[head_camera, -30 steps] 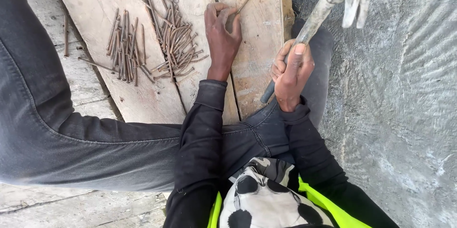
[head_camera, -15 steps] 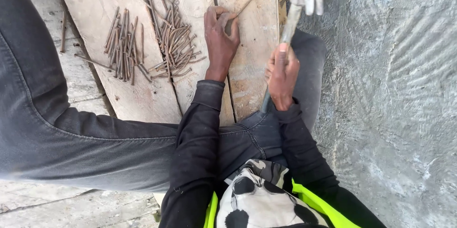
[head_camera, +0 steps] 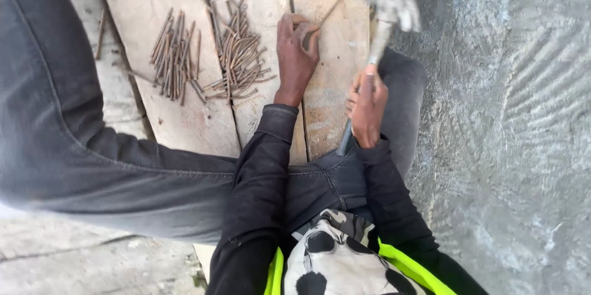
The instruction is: The person sits on wooden planks and repeatedly hammers nails into the wood using a claw hammer. They pick up nails from a pile on the planks and drive them into the surface one by one.
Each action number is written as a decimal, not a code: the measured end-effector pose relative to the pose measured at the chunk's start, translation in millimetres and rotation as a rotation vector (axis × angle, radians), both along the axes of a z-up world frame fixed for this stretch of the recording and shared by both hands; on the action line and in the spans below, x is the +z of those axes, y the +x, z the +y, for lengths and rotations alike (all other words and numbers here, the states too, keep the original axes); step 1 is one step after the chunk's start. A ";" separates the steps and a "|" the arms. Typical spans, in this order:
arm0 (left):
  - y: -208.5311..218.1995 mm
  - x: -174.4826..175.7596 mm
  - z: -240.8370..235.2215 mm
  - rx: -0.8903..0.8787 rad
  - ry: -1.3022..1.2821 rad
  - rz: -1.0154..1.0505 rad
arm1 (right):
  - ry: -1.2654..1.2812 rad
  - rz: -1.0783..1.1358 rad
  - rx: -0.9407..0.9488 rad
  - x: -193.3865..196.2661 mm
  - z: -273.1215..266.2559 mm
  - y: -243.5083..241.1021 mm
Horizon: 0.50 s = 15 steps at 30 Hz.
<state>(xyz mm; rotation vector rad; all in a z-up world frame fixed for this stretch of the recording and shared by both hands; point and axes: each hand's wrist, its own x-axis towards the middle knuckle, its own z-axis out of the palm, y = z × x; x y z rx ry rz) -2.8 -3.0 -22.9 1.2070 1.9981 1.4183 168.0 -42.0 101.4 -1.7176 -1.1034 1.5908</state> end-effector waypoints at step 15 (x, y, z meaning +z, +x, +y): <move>-2.4 11.1 1.7 0.007 0.075 -0.027 | -0.075 -0.050 0.070 -27.5 9.1 -2.3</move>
